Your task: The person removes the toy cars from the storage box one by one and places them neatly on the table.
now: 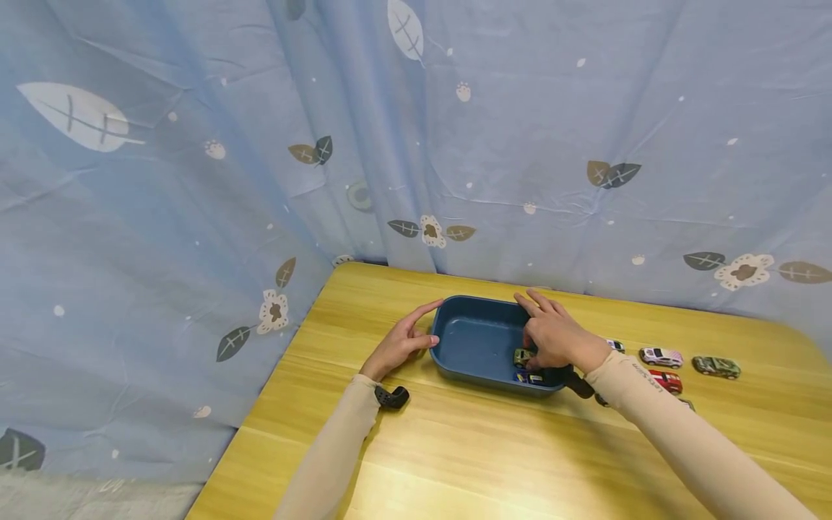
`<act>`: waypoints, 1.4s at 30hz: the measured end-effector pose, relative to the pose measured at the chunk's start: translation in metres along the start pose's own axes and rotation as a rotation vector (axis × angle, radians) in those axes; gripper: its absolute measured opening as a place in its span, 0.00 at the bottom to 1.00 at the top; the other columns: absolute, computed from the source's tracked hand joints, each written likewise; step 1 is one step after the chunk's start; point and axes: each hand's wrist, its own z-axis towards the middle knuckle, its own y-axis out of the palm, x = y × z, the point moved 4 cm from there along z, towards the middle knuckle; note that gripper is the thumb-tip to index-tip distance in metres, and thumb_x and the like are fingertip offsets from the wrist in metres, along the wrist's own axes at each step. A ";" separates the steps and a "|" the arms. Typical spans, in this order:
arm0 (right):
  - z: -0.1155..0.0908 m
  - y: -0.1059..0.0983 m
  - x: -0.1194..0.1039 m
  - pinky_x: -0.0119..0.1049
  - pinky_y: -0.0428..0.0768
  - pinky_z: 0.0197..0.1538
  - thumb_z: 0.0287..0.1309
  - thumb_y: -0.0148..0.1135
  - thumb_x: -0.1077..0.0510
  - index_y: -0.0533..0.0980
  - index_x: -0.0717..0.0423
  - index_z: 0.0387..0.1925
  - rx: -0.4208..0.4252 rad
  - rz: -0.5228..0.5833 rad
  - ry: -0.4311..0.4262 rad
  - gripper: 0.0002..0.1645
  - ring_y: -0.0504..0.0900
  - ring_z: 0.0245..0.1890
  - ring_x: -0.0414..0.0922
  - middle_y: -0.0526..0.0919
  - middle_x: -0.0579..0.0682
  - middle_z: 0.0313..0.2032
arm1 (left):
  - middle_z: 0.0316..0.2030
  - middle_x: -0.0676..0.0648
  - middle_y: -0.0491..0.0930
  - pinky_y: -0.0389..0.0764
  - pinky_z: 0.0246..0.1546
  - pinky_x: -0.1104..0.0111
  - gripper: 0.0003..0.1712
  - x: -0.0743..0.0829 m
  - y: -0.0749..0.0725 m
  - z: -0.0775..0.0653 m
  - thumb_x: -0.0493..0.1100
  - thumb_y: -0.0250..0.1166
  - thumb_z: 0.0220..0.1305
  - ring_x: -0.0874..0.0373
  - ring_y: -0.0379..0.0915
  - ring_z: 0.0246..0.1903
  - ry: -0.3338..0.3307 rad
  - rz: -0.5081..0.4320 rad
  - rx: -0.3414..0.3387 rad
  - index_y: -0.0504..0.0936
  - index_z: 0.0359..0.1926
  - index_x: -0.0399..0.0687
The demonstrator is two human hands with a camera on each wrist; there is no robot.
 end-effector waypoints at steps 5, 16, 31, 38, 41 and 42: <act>0.001 0.004 -0.002 0.72 0.62 0.73 0.45 0.88 0.48 0.85 0.43 0.23 0.013 -0.036 -0.009 0.14 0.49 0.81 0.72 0.54 0.70 0.81 | 0.11 0.54 0.58 0.57 0.15 0.68 0.41 0.000 0.000 -0.001 0.39 0.65 0.75 0.57 0.50 0.10 0.005 0.009 -0.001 0.62 0.83 0.64; 0.001 0.002 -0.001 0.72 0.64 0.71 0.50 0.84 0.54 0.80 0.42 0.18 0.023 -0.041 -0.027 0.17 0.52 0.80 0.72 0.55 0.72 0.80 | 0.11 0.55 0.58 0.57 0.16 0.68 0.40 0.002 0.000 0.000 0.40 0.65 0.75 0.54 0.49 0.10 0.002 0.005 0.006 0.63 0.82 0.68; -0.013 -0.029 0.004 0.75 0.61 0.71 0.55 0.82 0.56 0.89 0.47 0.33 0.041 0.067 -0.084 0.06 0.52 0.80 0.72 0.61 0.74 0.77 | 0.12 0.54 0.58 0.58 0.17 0.68 0.40 0.001 0.000 0.000 0.41 0.65 0.75 0.55 0.50 0.11 -0.001 0.015 0.000 0.63 0.82 0.70; -0.038 -0.045 0.014 0.72 0.70 0.66 0.57 0.80 0.57 0.89 0.51 0.40 0.113 0.100 -0.131 0.09 0.65 0.74 0.71 0.79 0.69 0.66 | 0.12 0.55 0.58 0.58 0.17 0.68 0.40 0.000 0.000 0.001 0.41 0.65 0.76 0.55 0.51 0.11 -0.002 0.033 0.005 0.63 0.82 0.70; -0.050 -0.050 0.017 0.68 0.74 0.65 0.58 0.79 0.59 0.89 0.53 0.44 0.112 0.110 -0.129 0.12 0.72 0.70 0.68 0.89 0.58 0.54 | 0.12 0.55 0.58 0.59 0.17 0.68 0.40 -0.001 -0.001 0.000 0.42 0.65 0.76 0.56 0.51 0.11 -0.008 0.045 0.010 0.63 0.82 0.71; -0.054 -0.051 0.018 0.66 0.75 0.65 0.58 0.79 0.59 0.89 0.54 0.45 0.111 0.110 -0.127 0.12 0.74 0.68 0.68 0.90 0.54 0.51 | 0.12 0.55 0.58 0.58 0.17 0.68 0.40 -0.001 -0.001 -0.001 0.42 0.65 0.76 0.55 0.50 0.11 -0.010 0.045 0.012 0.63 0.82 0.70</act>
